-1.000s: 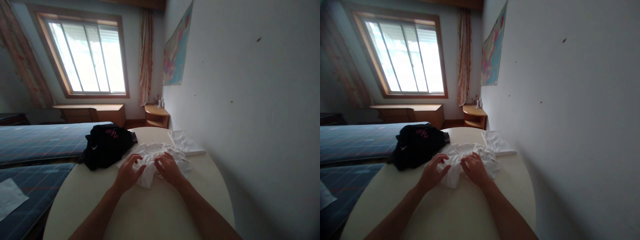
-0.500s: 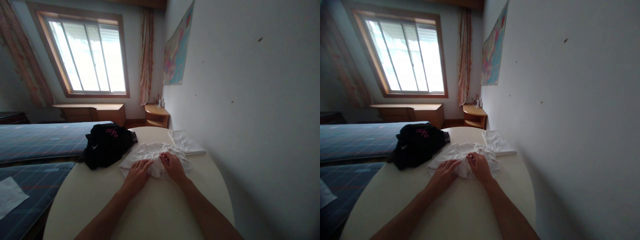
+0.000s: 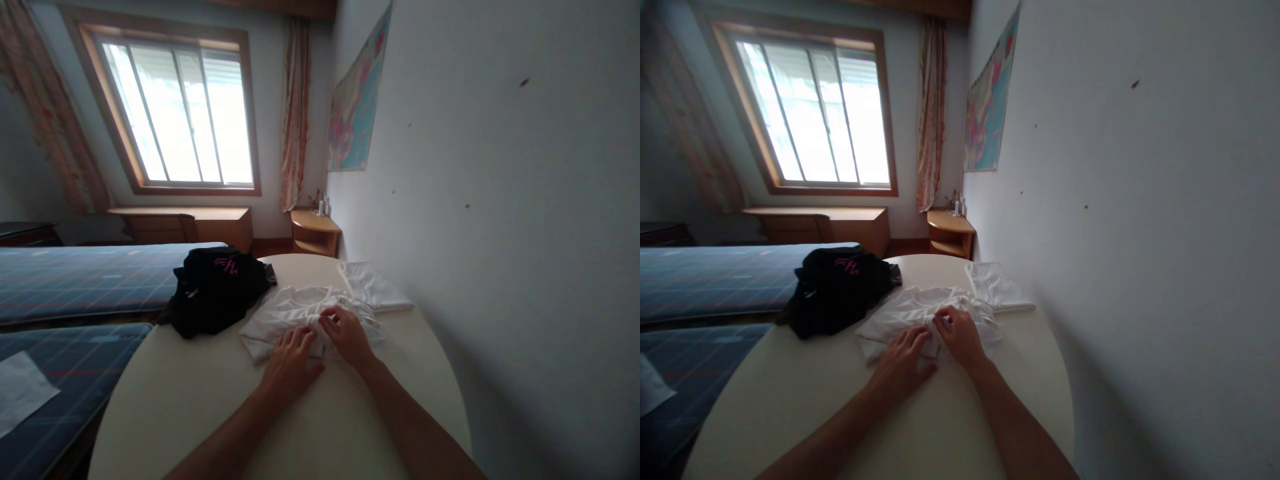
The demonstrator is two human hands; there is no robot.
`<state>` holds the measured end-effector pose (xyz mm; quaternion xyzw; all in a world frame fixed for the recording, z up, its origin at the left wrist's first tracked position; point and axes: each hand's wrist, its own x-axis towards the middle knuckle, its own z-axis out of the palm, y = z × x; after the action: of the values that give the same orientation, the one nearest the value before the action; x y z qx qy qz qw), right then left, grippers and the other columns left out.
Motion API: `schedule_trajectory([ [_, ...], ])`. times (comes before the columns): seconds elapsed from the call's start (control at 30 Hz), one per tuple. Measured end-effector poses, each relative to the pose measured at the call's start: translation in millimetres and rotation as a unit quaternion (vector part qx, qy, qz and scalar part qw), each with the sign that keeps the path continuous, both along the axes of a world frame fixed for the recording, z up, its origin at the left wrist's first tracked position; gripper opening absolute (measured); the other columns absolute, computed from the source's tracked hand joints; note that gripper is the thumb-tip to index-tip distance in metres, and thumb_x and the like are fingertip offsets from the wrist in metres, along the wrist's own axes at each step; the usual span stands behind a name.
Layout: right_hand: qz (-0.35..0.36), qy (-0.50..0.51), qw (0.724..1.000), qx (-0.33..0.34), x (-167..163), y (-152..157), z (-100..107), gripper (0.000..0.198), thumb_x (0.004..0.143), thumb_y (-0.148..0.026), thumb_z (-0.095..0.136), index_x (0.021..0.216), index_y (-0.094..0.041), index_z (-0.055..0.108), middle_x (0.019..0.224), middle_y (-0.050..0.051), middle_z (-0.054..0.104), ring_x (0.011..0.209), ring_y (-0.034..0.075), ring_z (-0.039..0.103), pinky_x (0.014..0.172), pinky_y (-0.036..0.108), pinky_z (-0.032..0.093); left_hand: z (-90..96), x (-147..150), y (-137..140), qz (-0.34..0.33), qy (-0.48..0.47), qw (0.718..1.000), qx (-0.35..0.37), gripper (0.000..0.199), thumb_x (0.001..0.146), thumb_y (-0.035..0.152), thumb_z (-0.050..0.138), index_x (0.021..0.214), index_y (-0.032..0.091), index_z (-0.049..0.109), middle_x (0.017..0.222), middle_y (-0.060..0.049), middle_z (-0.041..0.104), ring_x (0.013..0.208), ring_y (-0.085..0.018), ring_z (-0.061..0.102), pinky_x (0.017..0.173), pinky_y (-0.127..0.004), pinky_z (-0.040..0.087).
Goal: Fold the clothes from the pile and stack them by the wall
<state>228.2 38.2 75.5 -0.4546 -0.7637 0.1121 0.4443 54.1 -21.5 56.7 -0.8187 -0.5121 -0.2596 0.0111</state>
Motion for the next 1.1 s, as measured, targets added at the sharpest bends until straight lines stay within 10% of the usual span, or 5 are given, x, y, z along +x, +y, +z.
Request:
schedule_trajectory([
  [0.4,0.044,-0.006,0.999,0.007,4,1,-3,0.033,0.082,-0.012,0.058,0.114,-0.021,0.058,0.098,0.003,0.071,0.083,0.018,0.064,0.084,0.033,0.048,4.8,-13,9,0.022,-0.152,0.988,-0.033,0.014,0.095,0.025,0.045,0.097,0.023,0.059,0.099,-0.006,0.069,0.094,-0.024,0.065,0.084,-0.036,0.050],
  [0.6,0.027,-0.051,0.998,-0.009,20,10,-1,0.019,0.090,-0.030,0.060,0.104,-0.019,0.066,0.084,0.004,0.069,0.084,0.021,0.064,0.082,0.035,0.047,26.8,-46,22,0.091,-0.463,0.882,-0.007,0.036,0.092,0.054,0.048,0.099,0.020,0.054,0.081,-0.002,0.067,0.075,-0.018,0.065,0.066,-0.026,0.049],
  [0.83,0.143,-0.064,0.984,-0.082,12,-17,25,0.019,0.091,-0.035,0.061,0.089,-0.019,0.071,0.076,0.001,0.069,0.069,0.014,0.060,0.072,0.027,0.047,52.8,-90,26,0.080,-0.597,0.798,-0.030,0.046,0.076,0.063,0.064,0.076,0.017,0.063,0.060,0.003,0.058,0.052,-0.010,0.049,0.048,-0.020,0.036],
  [0.97,0.363,-0.097,0.872,-0.314,-5,-51,43,0.029,0.084,-0.043,0.069,0.098,-0.019,0.076,0.071,-0.002,0.069,0.063,0.010,0.061,0.061,0.018,0.045,56.0,-106,28,-0.008,-0.602,0.774,-0.195,0.066,0.078,0.076,0.046,0.058,0.015,0.063,0.047,-0.002,0.055,0.043,-0.012,0.049,0.045,-0.023,0.038],
  [1.1,0.506,-0.109,0.715,-0.470,-18,-68,50,0.038,0.084,-0.044,0.068,0.113,-0.020,0.074,0.078,-0.001,0.073,0.074,0.012,0.069,0.074,0.019,0.051,49.1,-95,28,-0.008,-0.494,0.846,-0.201,0.060,0.083,0.069,0.049,0.077,0.013,0.072,0.063,-0.007,0.069,0.056,-0.017,0.062,0.052,-0.025,0.045],
])
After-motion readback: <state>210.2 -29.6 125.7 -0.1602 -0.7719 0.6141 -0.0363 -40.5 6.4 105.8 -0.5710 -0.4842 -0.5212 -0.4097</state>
